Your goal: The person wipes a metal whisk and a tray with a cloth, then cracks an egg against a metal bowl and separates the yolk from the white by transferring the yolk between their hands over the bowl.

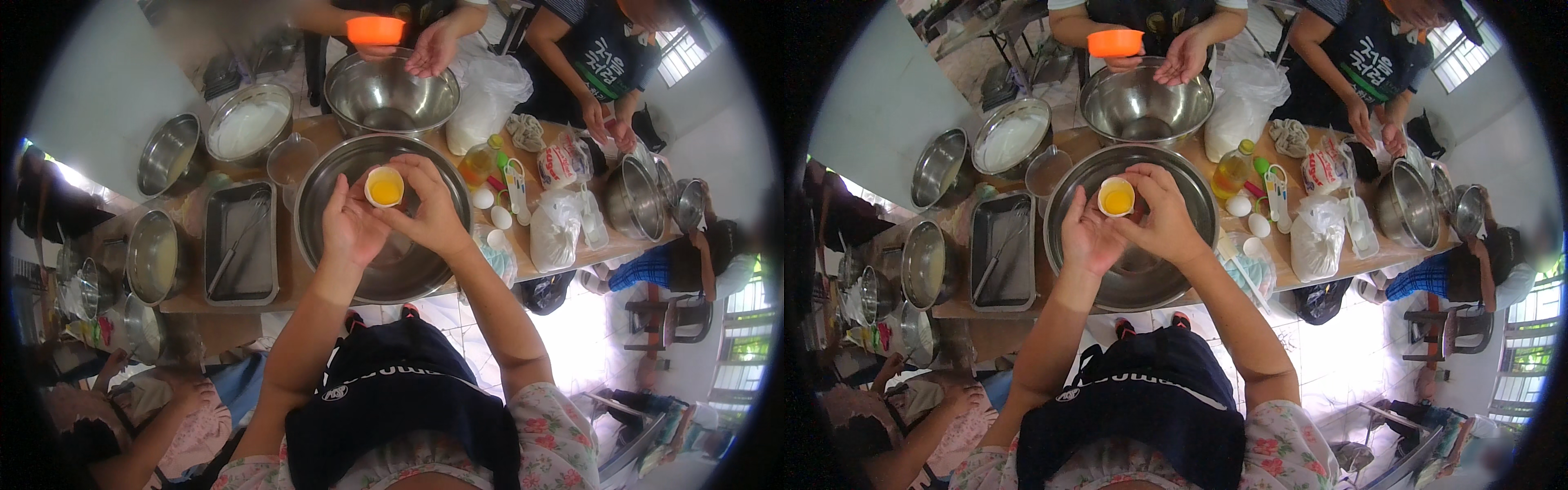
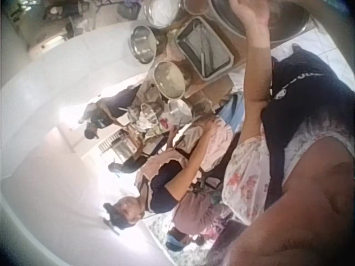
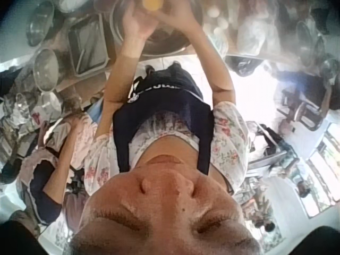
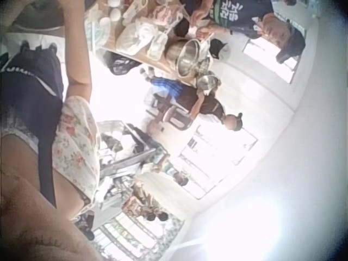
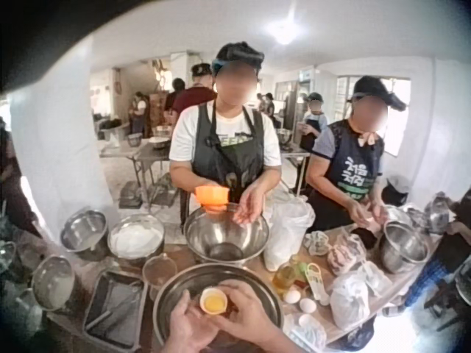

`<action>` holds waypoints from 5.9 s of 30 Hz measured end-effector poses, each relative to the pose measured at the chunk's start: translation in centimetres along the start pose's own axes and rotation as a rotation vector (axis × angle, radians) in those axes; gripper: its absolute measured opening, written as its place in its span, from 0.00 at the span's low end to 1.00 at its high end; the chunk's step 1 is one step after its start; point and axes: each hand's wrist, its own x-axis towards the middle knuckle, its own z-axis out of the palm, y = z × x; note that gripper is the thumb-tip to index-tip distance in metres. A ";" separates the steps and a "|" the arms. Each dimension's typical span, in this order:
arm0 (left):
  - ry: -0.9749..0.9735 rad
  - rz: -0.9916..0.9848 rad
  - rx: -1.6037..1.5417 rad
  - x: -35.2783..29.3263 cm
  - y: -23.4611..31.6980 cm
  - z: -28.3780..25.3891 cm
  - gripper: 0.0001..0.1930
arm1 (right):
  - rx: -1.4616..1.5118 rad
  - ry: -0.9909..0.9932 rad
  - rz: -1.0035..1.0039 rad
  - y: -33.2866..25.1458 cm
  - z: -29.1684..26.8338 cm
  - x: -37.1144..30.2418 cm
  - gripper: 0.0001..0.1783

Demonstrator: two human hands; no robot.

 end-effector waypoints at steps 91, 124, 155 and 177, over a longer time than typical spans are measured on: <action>0.290 0.039 0.111 0.6 -0.3 0.5 0.14 | -0.587 -0.370 -0.214 -2.5 -1.1 2.6 0.19; 0.392 0.072 0.089 1.0 -0.1 0.2 0.14 | -0.645 -0.445 -0.181 -2.9 -0.7 3.4 0.20; 0.399 0.078 0.112 1.1 0.0 0.4 0.12 | -0.633 -0.456 -0.194 -2.2 -0.7 3.6 0.19; 0.353 0.101 0.104 0.5 0.0 0.6 0.13 | -0.629 -0.440 -0.247 -2.5 -0.6 3.3 0.17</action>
